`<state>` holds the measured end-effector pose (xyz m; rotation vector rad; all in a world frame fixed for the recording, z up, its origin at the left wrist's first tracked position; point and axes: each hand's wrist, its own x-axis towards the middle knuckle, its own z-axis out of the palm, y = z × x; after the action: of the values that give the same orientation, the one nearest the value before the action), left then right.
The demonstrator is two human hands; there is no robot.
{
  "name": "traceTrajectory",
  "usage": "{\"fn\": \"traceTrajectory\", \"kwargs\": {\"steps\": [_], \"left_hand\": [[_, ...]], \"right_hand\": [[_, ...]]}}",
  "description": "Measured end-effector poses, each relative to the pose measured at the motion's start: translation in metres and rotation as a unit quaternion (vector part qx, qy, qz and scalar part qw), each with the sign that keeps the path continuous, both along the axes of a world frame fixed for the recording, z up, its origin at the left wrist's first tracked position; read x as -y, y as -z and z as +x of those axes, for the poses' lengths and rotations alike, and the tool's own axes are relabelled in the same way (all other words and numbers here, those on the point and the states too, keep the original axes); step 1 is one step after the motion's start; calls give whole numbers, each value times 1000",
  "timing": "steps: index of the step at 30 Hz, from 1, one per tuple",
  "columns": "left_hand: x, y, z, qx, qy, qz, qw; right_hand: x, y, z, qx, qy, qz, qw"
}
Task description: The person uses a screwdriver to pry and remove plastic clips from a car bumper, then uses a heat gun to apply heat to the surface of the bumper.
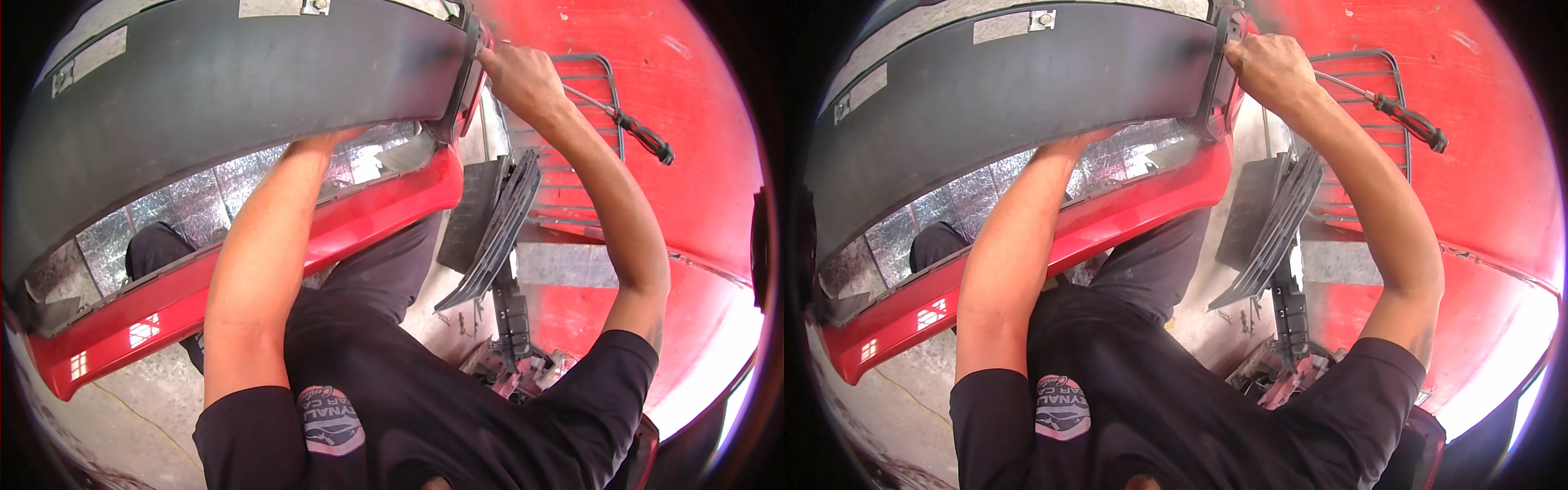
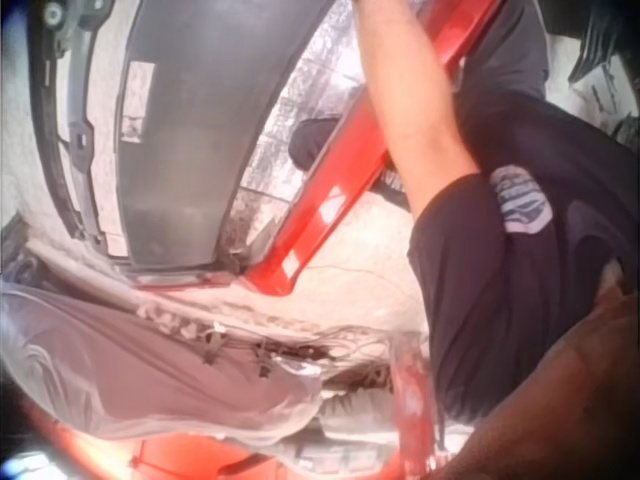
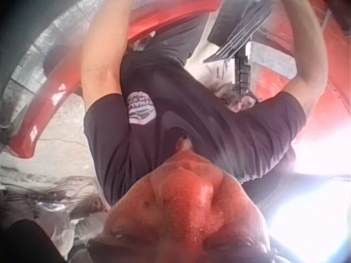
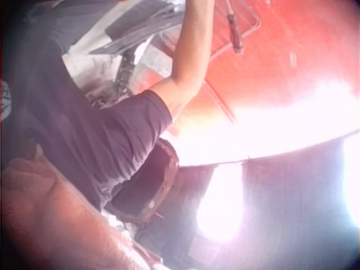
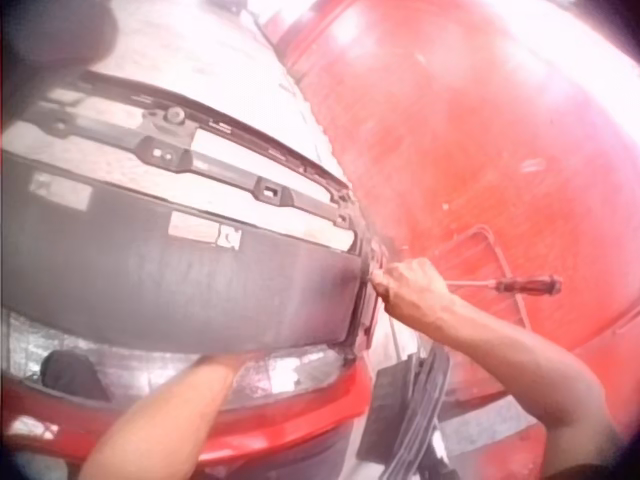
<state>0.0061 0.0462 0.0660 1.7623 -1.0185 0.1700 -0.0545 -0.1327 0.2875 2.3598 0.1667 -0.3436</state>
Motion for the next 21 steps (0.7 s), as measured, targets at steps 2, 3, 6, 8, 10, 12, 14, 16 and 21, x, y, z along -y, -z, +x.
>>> {"fn": "traceTrajectory", "kwargs": {"steps": [2,3,6,8,10,12,14,16,21], "left_hand": [[2,0,1,-2,7,-3,1000],[2,0,1,-4,11,-1,1000],[1,-1,5,-7,23,3,1000],[-1,-3,7,-4,34,17,999],[2,-7,8,-4,48,29,998],[6,-15,8,0,61,45,997],[8,-18,7,2,72,63,995],[11,-23,6,3,80,78,994],[16,-34,7,12,104,135,985]], "right_hand": [[1,-2,-1,3,0,0,1000],[1,-2,-1,-6,2,3,1000],[7,1,1,9,-20,42,999],[17,4,1,41,-42,81,995],[29,3,-5,37,-33,115,992],[35,-5,-19,90,-39,134,986],[34,-9,-36,151,27,166,974],[35,-5,-49,190,79,192,960],[27,26,-75,286,222,480,799]]}}
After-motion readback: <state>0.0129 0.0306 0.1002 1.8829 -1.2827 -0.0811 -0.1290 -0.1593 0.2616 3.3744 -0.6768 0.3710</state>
